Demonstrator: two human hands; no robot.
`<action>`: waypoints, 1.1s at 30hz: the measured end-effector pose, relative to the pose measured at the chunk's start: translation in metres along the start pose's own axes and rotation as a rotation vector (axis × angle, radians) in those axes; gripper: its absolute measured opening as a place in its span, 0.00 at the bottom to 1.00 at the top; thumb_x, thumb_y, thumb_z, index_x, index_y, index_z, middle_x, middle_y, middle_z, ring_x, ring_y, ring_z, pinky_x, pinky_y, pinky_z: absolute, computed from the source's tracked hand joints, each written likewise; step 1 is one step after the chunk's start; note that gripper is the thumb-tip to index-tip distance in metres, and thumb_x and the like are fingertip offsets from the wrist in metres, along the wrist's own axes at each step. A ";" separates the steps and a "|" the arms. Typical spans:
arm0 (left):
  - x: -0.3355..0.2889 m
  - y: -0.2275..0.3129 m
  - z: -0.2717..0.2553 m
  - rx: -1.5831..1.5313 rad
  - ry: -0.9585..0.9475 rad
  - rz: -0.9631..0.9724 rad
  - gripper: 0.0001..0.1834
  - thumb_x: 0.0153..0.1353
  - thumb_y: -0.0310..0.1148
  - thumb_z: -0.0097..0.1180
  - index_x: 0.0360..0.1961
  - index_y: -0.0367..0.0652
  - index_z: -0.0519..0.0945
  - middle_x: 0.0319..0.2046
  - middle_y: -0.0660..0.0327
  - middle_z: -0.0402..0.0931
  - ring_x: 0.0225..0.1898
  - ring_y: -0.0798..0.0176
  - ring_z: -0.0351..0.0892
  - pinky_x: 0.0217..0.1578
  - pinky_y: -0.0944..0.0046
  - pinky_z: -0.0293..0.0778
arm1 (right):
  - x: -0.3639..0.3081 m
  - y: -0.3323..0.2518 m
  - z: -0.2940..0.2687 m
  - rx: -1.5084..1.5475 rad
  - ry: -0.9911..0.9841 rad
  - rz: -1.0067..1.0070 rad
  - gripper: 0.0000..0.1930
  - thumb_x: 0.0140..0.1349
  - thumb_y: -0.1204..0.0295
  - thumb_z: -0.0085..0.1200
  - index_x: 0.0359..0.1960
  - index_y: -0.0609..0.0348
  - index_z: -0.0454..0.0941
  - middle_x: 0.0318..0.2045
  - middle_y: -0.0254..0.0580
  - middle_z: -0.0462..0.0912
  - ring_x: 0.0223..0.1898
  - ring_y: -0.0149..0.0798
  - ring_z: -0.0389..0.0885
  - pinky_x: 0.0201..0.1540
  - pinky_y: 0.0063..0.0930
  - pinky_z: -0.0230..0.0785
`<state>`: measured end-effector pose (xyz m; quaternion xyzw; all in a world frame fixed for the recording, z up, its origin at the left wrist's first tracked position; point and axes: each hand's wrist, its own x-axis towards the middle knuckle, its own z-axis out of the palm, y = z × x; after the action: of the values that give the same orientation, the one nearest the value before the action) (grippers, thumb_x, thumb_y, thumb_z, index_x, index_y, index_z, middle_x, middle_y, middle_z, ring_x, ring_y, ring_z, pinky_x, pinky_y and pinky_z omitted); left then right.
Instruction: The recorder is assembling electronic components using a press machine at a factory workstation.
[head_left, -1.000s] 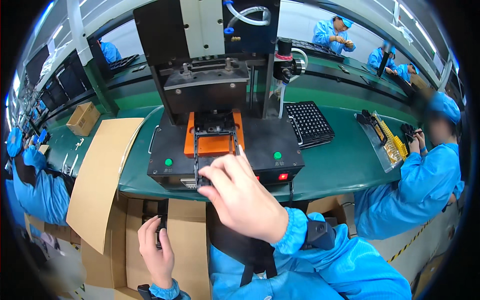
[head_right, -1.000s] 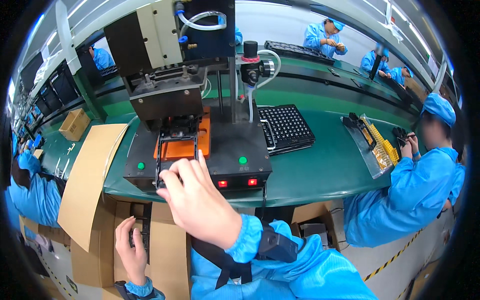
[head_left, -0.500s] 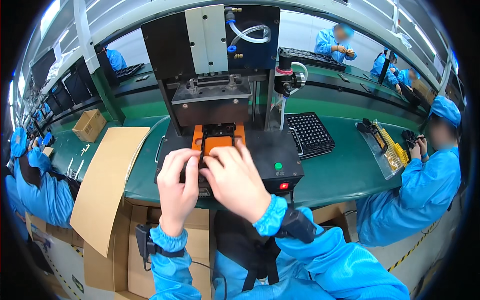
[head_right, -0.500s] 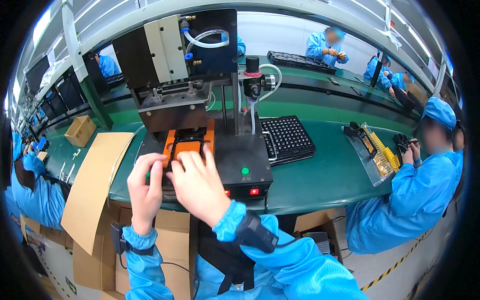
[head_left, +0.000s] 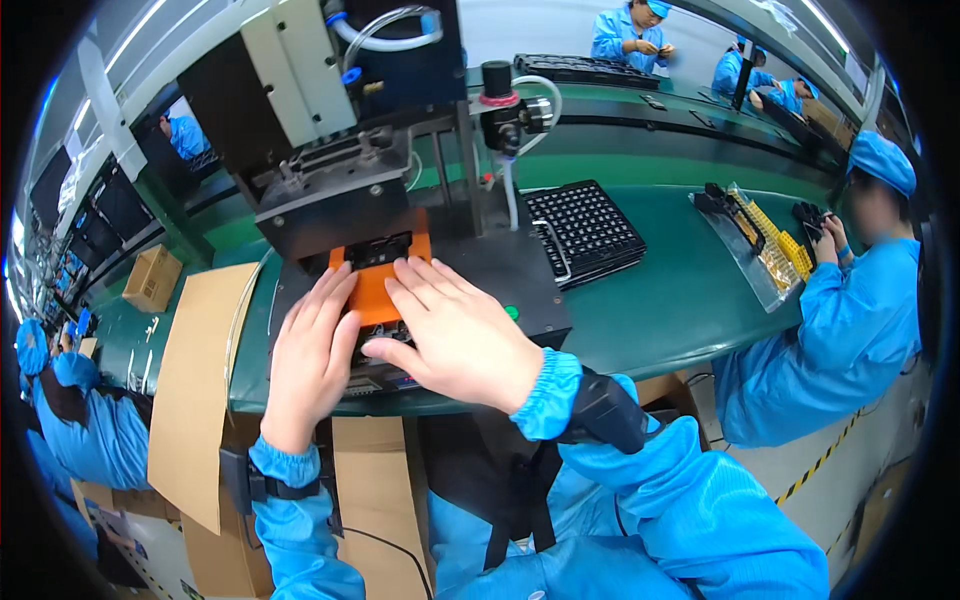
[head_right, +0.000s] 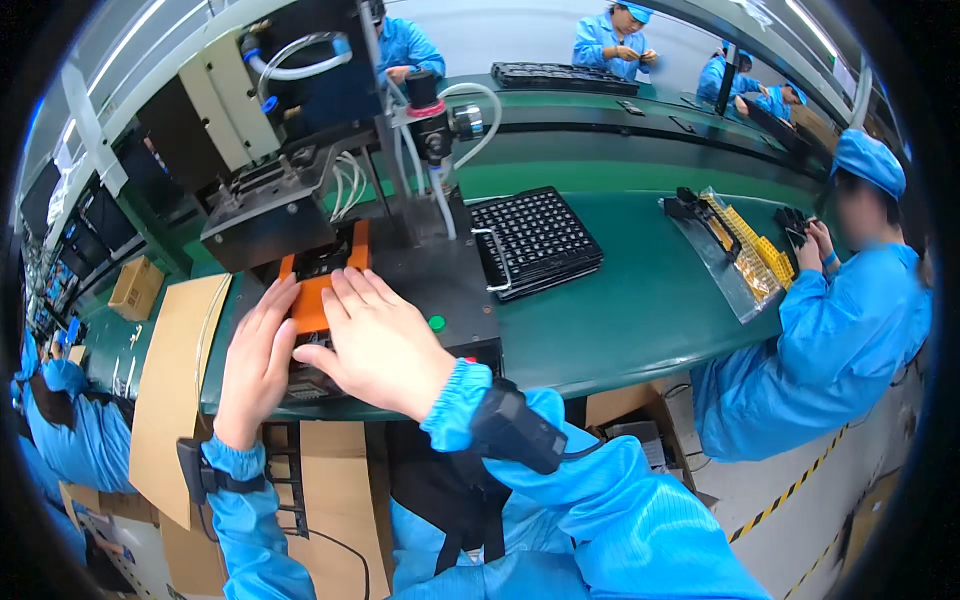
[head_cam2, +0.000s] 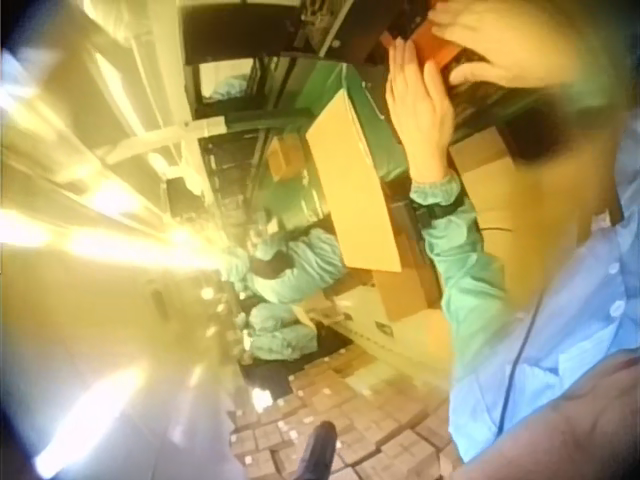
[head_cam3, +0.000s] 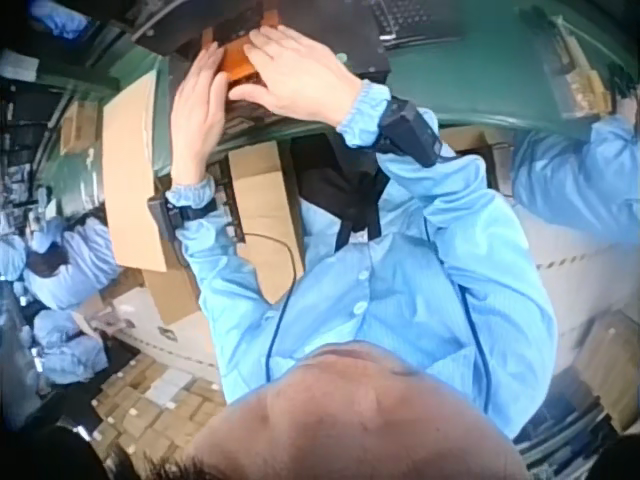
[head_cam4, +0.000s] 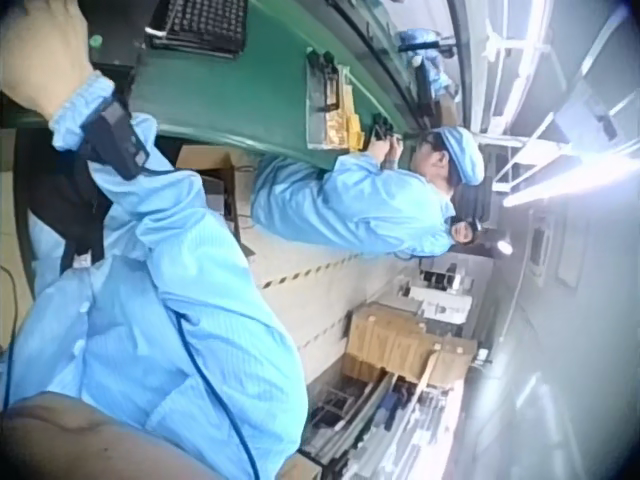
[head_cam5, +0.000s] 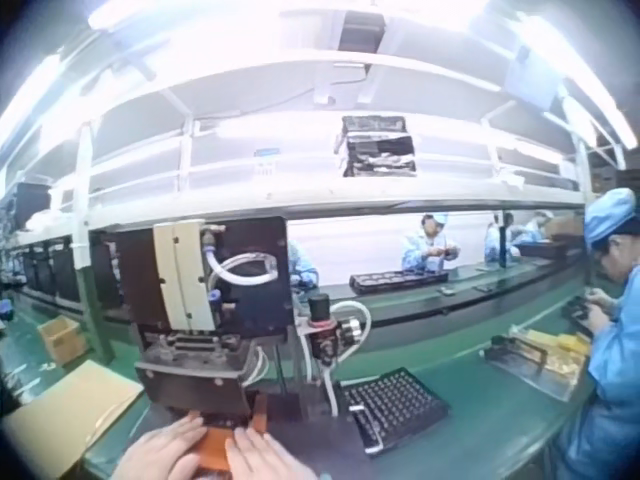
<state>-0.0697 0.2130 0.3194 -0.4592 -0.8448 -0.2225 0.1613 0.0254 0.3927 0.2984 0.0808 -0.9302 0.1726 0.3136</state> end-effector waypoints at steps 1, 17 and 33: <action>-0.013 0.000 0.001 -0.001 -0.004 0.008 0.21 0.71 0.32 0.43 0.62 0.37 0.72 0.65 0.49 0.69 0.67 0.47 0.65 0.67 0.54 0.59 | -0.005 0.006 -0.005 0.082 -0.030 -0.020 0.32 0.68 0.53 0.53 0.58 0.75 0.71 0.61 0.64 0.72 0.66 0.57 0.68 0.71 0.44 0.56; -0.083 -0.003 0.077 0.204 0.567 -0.228 0.26 0.74 0.38 0.36 0.68 0.36 0.63 0.69 0.50 0.60 0.74 0.44 0.49 0.72 0.46 0.44 | -0.083 0.174 -0.092 -0.198 -0.016 0.135 0.06 0.59 0.71 0.60 0.38 0.55 0.83 0.34 0.40 0.81 0.40 0.47 0.80 0.45 0.38 0.74; -0.087 -0.007 0.074 0.160 0.611 -0.251 0.26 0.74 0.37 0.32 0.66 0.34 0.65 0.68 0.50 0.62 0.73 0.44 0.52 0.72 0.45 0.46 | -0.034 0.201 -0.077 0.040 -0.509 0.182 0.09 0.59 0.67 0.61 0.36 0.58 0.84 0.34 0.41 0.83 0.40 0.46 0.83 0.45 0.39 0.75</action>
<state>-0.0351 0.1876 0.2134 -0.2495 -0.8221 -0.3008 0.4141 0.0431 0.6090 0.2802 0.0439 -0.9790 0.1925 0.0514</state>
